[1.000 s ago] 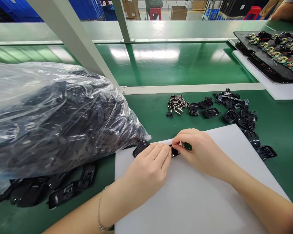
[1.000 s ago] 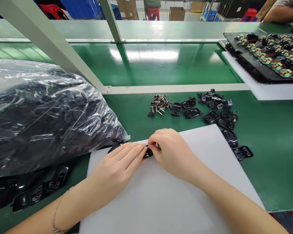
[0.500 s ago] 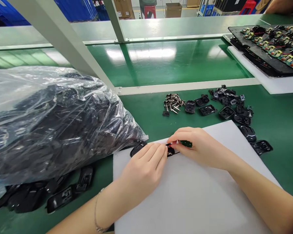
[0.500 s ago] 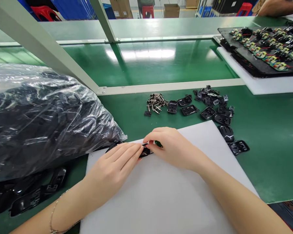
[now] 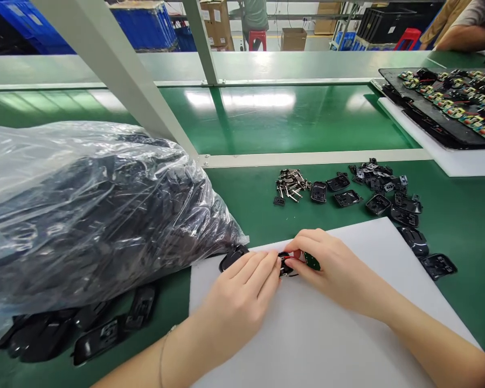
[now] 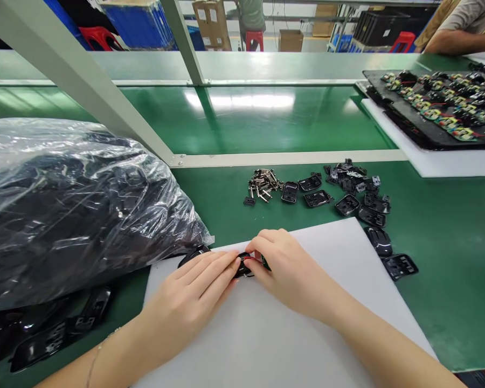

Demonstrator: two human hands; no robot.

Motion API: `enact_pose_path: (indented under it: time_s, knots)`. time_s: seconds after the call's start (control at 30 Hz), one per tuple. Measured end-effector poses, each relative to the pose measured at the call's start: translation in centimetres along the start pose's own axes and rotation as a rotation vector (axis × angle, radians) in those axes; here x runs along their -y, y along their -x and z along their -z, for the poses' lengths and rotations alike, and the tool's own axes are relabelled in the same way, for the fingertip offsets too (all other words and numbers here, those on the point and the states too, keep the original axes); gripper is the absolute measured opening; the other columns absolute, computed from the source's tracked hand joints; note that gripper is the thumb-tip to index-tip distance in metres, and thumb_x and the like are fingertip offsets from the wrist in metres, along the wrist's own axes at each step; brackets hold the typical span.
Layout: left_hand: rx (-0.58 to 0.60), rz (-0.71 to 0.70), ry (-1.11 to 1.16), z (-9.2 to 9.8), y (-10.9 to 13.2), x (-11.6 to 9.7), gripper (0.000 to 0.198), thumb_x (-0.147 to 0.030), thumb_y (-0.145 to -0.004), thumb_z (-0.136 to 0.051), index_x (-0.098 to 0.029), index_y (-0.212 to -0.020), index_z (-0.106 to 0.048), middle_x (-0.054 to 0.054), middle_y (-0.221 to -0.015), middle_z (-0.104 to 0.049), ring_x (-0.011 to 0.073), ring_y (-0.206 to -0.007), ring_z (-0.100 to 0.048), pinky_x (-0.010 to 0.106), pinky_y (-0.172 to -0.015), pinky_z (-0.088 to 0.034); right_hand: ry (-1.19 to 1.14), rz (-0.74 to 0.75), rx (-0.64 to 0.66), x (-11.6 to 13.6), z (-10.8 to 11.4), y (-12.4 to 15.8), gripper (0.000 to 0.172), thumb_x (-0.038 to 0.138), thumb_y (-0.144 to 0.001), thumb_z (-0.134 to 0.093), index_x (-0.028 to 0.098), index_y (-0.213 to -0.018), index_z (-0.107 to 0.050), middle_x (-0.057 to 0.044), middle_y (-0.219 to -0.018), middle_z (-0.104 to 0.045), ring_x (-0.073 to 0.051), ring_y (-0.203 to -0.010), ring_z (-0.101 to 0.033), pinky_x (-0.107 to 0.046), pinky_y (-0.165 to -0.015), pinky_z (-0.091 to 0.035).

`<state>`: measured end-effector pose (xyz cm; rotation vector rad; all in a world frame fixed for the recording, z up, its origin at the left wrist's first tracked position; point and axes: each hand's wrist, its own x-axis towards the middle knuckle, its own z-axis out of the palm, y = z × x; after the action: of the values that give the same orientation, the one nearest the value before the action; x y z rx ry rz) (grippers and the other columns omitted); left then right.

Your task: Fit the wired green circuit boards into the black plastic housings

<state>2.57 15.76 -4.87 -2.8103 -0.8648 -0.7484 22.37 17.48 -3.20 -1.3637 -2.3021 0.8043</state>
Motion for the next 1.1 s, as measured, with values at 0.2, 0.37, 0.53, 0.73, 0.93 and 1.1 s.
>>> enact_pose_path:
  time_s: [0.2, 0.37, 0.53, 0.73, 0.93, 1.1]
  knots:
    - [0.016, 0.316, 0.405, 0.5, -0.8, 0.4, 0.015, -0.01, -0.093, -0.046, -0.015, -0.093, -0.06, 0.008, -0.099, -0.068, 0.0186, -0.09, -0.063, 0.035, -0.079, -0.057, -0.065, -0.003, -0.011, 0.4, -0.4, 0.0, 0.01, 0.012, -0.088, -0.054, 0.022, -0.085, -0.056, 0.002, -0.075, -0.058, -0.014, -0.071, -0.052, -0.027, -0.062, -0.043]
    - [0.058, 0.447, 0.478, 0.5, -0.9, 0.6, 0.018, -0.013, -0.092, -0.049, -0.016, -0.108, -0.057, 0.009, -0.107, -0.063, 0.0199, -0.098, -0.059, 0.036, -0.082, -0.055, -0.074, 0.102, -0.124, 0.8, -0.7, 0.1, 0.012, 0.009, -0.085, -0.054, 0.021, -0.086, -0.055, 0.001, -0.071, -0.056, -0.015, -0.068, -0.051, -0.027, -0.06, -0.043]
    - [0.016, 0.413, 0.555, 0.6, -0.9, 0.6, 0.02, -0.011, -0.091, -0.049, -0.017, -0.106, -0.06, 0.006, -0.099, -0.068, 0.0188, -0.093, -0.061, 0.035, -0.082, -0.054, -0.003, 0.334, -0.322, 0.9, -1.0, 0.1, 0.014, 0.006, -0.086, -0.052, 0.019, -0.092, -0.055, -0.001, -0.072, -0.058, -0.014, -0.064, -0.051, -0.029, -0.06, -0.044]
    - [-0.12, 0.385, 0.63, 1.0, -0.8, 0.4, 0.024, -0.01, -0.093, -0.043, -0.017, -0.111, -0.058, 0.005, -0.093, -0.072, 0.0139, -0.081, -0.067, 0.024, -0.07, -0.056, -0.088, 0.383, -0.403, 1.5, -0.7, 0.3, 0.018, 0.006, -0.087, -0.052, 0.021, -0.096, -0.056, -0.001, -0.072, -0.059, -0.013, -0.062, -0.055, -0.029, -0.057, -0.048]
    - [-0.16, 0.329, 0.585, 1.1, -0.8, 0.3, 0.025, -0.005, -0.091, -0.043, -0.014, -0.11, -0.057, 0.007, -0.09, -0.07, 0.016, -0.078, -0.064, 0.028, -0.068, -0.055, -0.13, 0.379, -0.368, 1.6, -0.8, 0.4, 0.02, 0.005, -0.086, -0.053, 0.02, -0.098, -0.056, -0.001, -0.073, -0.06, -0.014, -0.065, -0.056, -0.029, -0.057, -0.049]
    - [-0.173, 0.307, 0.585, 1.3, -0.7, 0.5, 0.027, -0.001, -0.089, -0.044, -0.015, -0.109, -0.057, 0.007, -0.09, -0.069, 0.0157, -0.077, -0.062, 0.028, -0.066, -0.054, -0.162, 0.369, -0.321, 1.5, -0.5, 0.6, 0.027, 0.006, -0.086, -0.054, 0.019, -0.109, -0.055, -0.003, -0.082, -0.064, -0.015, -0.072, -0.059, -0.03, -0.062, -0.051]
